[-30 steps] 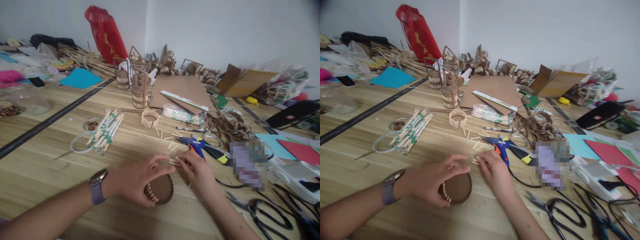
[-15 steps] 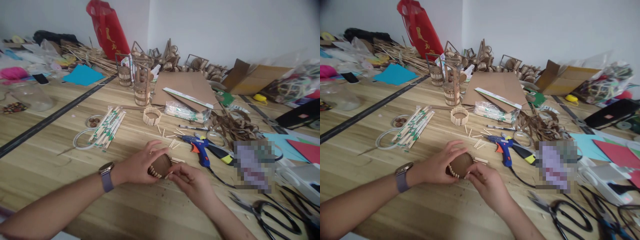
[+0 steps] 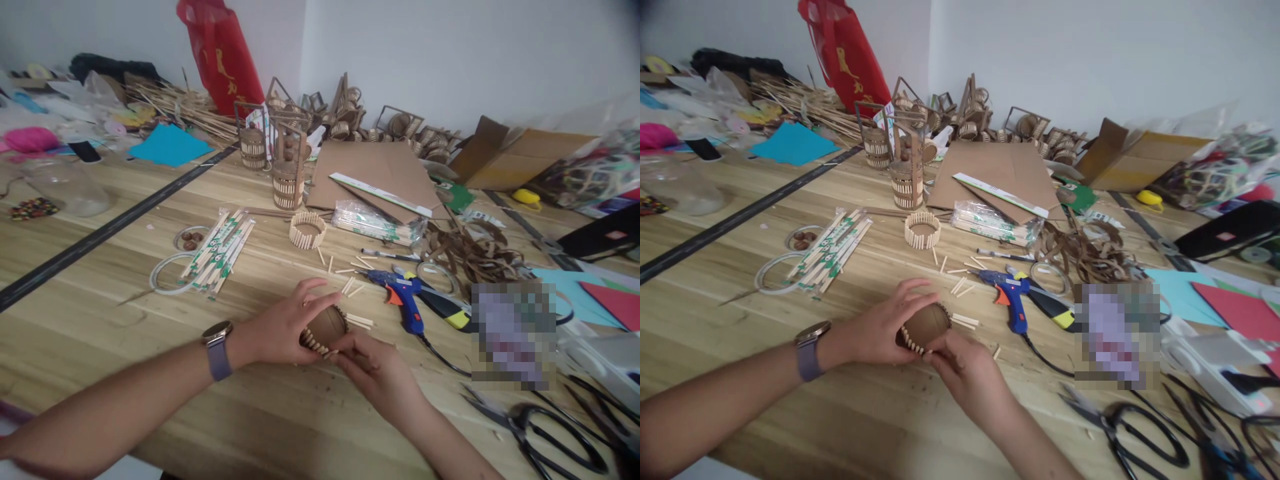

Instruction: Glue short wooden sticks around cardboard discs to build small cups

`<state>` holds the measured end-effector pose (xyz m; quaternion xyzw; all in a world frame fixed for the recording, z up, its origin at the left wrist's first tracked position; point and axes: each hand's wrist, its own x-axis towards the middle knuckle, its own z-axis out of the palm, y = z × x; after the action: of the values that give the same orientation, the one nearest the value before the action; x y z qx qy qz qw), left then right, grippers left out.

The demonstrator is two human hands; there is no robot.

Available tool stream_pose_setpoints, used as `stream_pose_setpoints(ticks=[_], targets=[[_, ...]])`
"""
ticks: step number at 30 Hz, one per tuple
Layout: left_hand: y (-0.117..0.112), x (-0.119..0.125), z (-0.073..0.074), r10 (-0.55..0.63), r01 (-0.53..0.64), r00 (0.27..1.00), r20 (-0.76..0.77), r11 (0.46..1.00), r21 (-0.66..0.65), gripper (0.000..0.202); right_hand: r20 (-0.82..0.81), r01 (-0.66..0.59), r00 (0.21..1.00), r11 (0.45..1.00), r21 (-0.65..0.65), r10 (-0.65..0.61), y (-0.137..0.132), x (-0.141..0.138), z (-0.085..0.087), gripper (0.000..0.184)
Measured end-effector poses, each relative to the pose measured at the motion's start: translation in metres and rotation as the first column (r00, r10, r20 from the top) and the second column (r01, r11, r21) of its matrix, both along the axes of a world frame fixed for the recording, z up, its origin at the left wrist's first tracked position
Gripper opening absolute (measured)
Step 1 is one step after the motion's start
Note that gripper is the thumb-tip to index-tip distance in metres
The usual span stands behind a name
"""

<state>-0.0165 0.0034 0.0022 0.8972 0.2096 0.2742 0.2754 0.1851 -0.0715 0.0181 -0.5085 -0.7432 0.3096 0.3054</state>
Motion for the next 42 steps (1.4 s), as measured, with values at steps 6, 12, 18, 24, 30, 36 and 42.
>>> stream_pose_setpoints(ticks=[6,12,18,24,30,36,42], targets=[[0.000,0.000,-0.001,0.011,-0.011,1.000,0.003,1.000,-0.016,0.096,0.137,-0.050,0.990,0.986,0.156,0.029,-0.002,0.000,-0.003,0.011],[-0.001,0.000,0.002,0.006,-0.006,1.000,-0.002,1.000,-0.022,0.095,0.257,-0.119,0.965,0.956,0.267,0.048,-0.004,0.000,-0.005,0.011],[-0.003,0.001,0.003,0.015,-0.016,1.000,-0.011,1.000,-0.016,0.093,0.331,-0.183,0.941,0.930,0.318,0.072,-0.003,-0.001,-0.005,0.013],[-0.002,0.001,0.001,0.011,-0.011,1.000,-0.021,1.000,-0.019,0.094,0.352,-0.203,0.933,0.912,0.355,0.070,-0.002,-0.001,-0.006,0.013],[-0.002,0.000,-0.001,0.001,-0.001,1.000,-0.020,0.999,-0.038,0.097,0.371,-0.202,0.927,0.893,0.402,0.042,-0.001,-0.003,-0.006,0.021],[-0.003,0.000,0.001,0.005,-0.008,0.999,-0.043,0.998,-0.063,0.098,0.364,-0.201,0.930,0.892,0.405,0.044,-0.001,-0.003,-0.006,0.020],[-0.004,-0.002,0.003,-0.005,0.004,1.000,-0.020,0.999,-0.050,0.096,0.313,-0.122,0.950,0.918,0.377,-0.002,0.004,0.013,0.008,0.021]])
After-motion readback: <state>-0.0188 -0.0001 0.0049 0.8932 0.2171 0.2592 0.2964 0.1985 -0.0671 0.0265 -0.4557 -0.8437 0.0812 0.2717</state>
